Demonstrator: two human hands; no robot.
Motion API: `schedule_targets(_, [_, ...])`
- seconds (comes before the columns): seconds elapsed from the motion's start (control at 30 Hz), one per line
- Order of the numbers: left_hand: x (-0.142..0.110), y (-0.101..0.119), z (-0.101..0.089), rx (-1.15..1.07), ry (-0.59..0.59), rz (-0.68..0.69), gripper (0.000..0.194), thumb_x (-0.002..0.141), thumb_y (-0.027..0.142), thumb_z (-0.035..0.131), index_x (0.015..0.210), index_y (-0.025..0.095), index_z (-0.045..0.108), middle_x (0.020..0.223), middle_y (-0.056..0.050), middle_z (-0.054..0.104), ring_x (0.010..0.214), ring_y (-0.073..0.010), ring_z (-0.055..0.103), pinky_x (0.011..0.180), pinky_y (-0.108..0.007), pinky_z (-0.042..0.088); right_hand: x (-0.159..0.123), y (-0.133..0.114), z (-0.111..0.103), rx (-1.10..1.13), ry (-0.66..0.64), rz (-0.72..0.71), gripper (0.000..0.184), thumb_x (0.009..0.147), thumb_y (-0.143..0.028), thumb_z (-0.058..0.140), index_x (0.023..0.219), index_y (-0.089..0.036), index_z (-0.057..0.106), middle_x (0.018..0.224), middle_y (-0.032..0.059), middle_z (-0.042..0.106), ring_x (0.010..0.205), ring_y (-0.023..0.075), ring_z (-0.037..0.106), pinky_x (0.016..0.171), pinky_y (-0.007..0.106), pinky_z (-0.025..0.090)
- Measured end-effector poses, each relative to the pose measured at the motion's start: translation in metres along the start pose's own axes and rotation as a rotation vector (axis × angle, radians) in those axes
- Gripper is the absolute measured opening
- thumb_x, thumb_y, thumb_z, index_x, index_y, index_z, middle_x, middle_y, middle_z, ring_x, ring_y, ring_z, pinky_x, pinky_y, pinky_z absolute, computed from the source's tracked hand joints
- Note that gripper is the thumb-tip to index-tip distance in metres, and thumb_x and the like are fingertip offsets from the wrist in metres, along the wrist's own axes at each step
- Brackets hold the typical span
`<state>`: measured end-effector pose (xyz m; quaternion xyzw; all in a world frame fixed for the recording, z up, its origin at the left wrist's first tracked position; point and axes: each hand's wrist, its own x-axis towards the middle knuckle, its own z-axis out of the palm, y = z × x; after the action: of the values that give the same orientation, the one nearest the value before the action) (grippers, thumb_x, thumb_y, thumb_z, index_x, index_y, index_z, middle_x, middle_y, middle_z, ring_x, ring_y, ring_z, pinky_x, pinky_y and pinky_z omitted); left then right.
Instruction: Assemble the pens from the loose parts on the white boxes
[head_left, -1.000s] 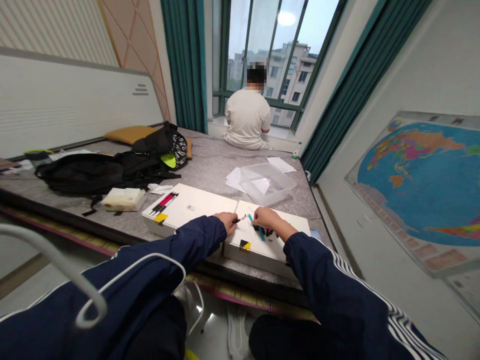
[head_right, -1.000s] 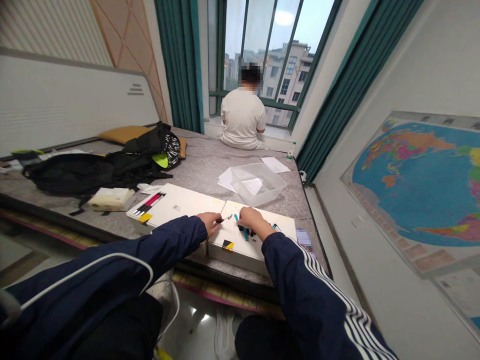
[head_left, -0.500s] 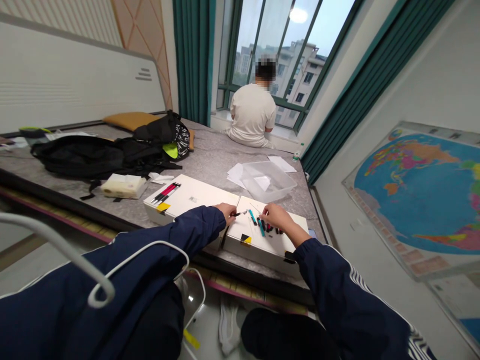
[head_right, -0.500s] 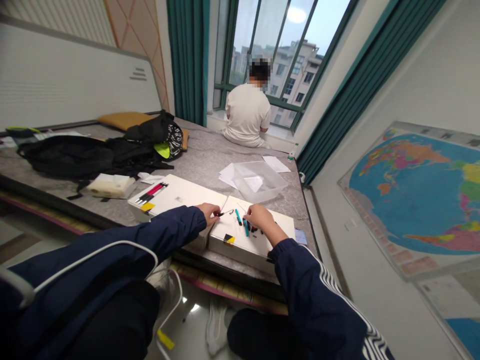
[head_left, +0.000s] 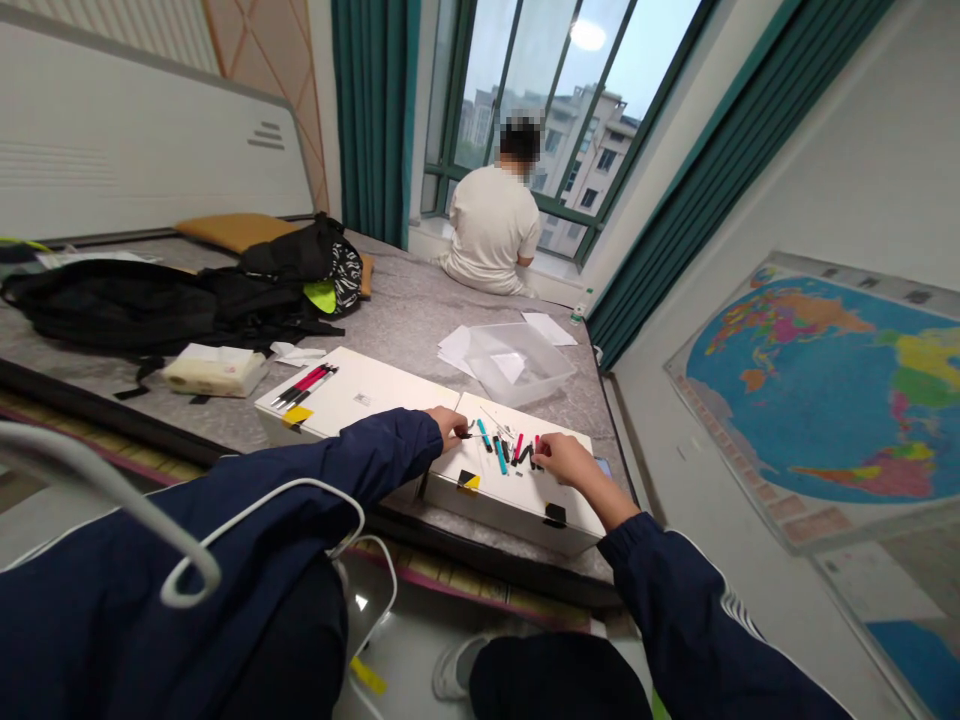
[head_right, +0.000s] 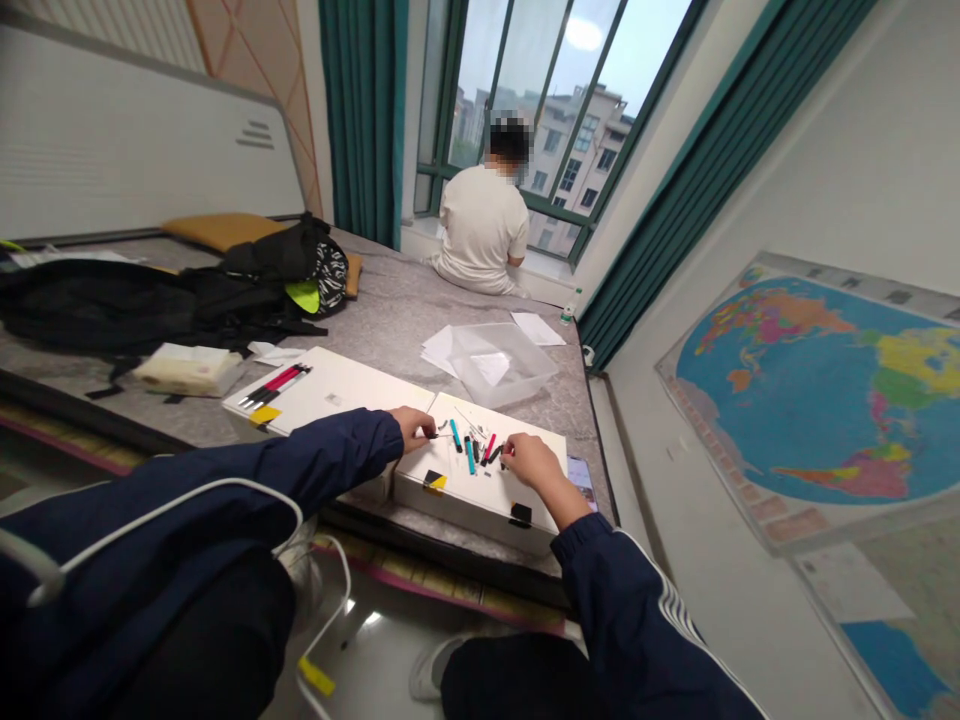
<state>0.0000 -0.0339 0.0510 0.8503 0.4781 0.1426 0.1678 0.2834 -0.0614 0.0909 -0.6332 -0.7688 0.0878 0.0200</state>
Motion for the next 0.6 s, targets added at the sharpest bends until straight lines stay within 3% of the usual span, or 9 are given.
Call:
schedule_targets(0.13, [0.008, -0.001, -0.001, -0.176, -0.091, 0.123, 0.019, 0.066, 0.024, 0.065, 0.084, 0.022, 0.071, 0.08, 0.002, 0.071, 0.06, -0.0105, 0.062, 0.066, -0.019, 0.044, -0.022, 0.0, 0.005, -0.023, -0.075, -0.002, 0.013, 0.072, -0.033, 0.066, 0.073, -0.02, 0.067, 0.075, 0.0068, 0.067, 0.071, 0.0192, 0.06, 0.056, 0.025, 0.032])
schedule_targets(0.37, [0.022, 0.004, 0.0, -0.153, -0.132, 0.168, 0.018, 0.065, 0.025, 0.065, 0.081, 0.021, 0.07, 0.079, 0.002, 0.071, 0.06, -0.0095, 0.062, 0.065, -0.018, 0.043, -0.062, 0.003, 0.035, 0.059, -0.11, -0.006, 0.013, 0.076, -0.034, 0.061, 0.078, -0.022, 0.067, 0.076, 0.0049, 0.068, 0.071, 0.018, 0.06, 0.055, 0.024, 0.031])
schedule_targets(0.6, [0.017, 0.019, -0.003, -0.156, -0.048, 0.133, 0.02, 0.066, 0.027, 0.063, 0.083, 0.019, 0.07, 0.08, 0.001, 0.071, 0.06, -0.0103, 0.062, 0.064, -0.019, 0.044, -0.05, -0.004, 0.031, 0.117, -0.082, -0.047, 0.01, 0.075, -0.029, 0.062, 0.078, -0.02, 0.066, 0.076, 0.0033, 0.067, 0.07, 0.0157, 0.059, 0.059, 0.023, 0.033])
